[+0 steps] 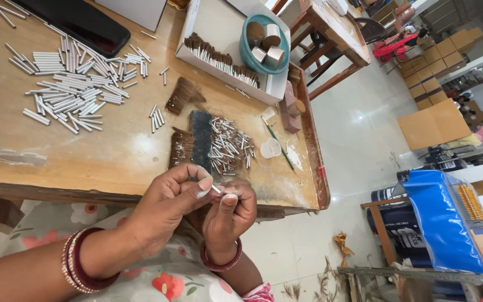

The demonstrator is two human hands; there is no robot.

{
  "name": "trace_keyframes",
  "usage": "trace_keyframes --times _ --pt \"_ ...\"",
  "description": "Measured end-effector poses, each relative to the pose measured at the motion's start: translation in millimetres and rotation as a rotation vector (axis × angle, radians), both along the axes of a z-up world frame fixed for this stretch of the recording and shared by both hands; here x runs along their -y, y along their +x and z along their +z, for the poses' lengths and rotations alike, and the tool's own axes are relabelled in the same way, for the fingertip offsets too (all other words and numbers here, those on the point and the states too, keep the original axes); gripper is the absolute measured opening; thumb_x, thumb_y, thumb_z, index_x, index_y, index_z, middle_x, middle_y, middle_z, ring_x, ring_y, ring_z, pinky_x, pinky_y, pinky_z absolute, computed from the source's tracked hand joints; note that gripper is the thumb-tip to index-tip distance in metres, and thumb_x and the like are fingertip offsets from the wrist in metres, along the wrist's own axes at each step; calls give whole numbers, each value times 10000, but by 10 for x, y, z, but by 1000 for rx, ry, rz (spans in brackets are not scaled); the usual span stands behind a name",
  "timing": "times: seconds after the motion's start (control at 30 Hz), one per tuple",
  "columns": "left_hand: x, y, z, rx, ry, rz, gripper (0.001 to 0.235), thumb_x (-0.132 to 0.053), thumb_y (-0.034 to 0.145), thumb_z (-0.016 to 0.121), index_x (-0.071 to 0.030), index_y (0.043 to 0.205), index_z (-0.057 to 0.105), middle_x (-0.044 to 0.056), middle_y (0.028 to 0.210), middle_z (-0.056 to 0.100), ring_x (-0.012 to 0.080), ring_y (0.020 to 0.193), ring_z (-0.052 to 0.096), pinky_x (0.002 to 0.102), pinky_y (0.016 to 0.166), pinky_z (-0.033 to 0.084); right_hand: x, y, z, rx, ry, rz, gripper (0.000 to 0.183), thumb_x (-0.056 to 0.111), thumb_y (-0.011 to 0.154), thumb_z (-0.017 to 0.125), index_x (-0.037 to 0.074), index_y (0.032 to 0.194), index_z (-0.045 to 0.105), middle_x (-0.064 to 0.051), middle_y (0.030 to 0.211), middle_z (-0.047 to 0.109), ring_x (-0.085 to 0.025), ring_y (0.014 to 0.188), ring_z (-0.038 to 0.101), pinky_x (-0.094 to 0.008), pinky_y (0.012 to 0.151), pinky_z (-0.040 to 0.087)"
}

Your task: Assembling small industrial brushes by inserting metal pins and material into handles.

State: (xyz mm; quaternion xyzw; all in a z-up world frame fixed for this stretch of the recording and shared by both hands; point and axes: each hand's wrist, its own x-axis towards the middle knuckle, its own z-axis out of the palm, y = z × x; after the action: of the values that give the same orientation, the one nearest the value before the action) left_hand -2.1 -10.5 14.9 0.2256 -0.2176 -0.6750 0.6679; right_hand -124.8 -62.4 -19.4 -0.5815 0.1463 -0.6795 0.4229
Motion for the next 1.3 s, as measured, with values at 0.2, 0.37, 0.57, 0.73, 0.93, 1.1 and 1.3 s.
trace_keyframes --times 0.2,0.37,0.57,0.73,0.93,1.1,1.3 --pt "-19 -88 -36 -50 96 8 205 -217 937 697 -62 1051 625 35 889 744 88 857 696 258 800 529 12 -19 -1 -116 -185 -200 328 315 1079 672 17 1026 545 -96 997 582 -159 895 549 -291 831 470" --pt "-48 -104 1 -91 87 4 182 -188 935 683 -54 1041 619 39 890 752 97 859 709 249 814 551 -12 -149 191 -383 -370 -471 273 294 1079 636 34 1037 562 -101 981 617 -188 864 618 -303 773 526" --pt "-144 -111 -61 105 -145 107 155 -123 1002 661 10 1080 645 74 935 732 76 852 662 244 747 538 -114 -349 533 -611 -538 -415 138 109 979 762 33 1047 669 -74 926 694 -194 793 663 -306 719 543" --pt "-191 -72 48 264 -121 194 140 -95 963 625 21 1039 646 70 1197 762 54 905 655 267 763 572 -158 -372 622 -651 -492 -266 288 95 843 831 7 1064 670 -134 1009 700 -250 908 693 -349 808 563" --pt "-196 -109 -50 247 -202 226 133 -78 980 645 42 1036 652 119 1162 751 91 1190 643 268 989 486 -115 -451 358 -477 -387 -268 176 8 925 829 29 1051 708 -96 936 748 -189 825 733 -285 739 594" --pt "-176 -73 -57 189 -115 209 131 -66 946 667 38 1024 685 84 1072 776 85 990 670 304 893 528 -122 -339 490 -476 -286 -194 366 56 780 877 -18 1070 667 -166 971 719 -196 836 710 -285 705 592" --pt "-175 -128 -156 245 -279 259 90 -55 1019 672 33 1001 670 40 945 739 67 921 657 309 1099 516 -101 -377 351 -510 -293 -184 146 -18 895 810 12 999 713 -141 930 753 -158 779 711 -248 696 578"
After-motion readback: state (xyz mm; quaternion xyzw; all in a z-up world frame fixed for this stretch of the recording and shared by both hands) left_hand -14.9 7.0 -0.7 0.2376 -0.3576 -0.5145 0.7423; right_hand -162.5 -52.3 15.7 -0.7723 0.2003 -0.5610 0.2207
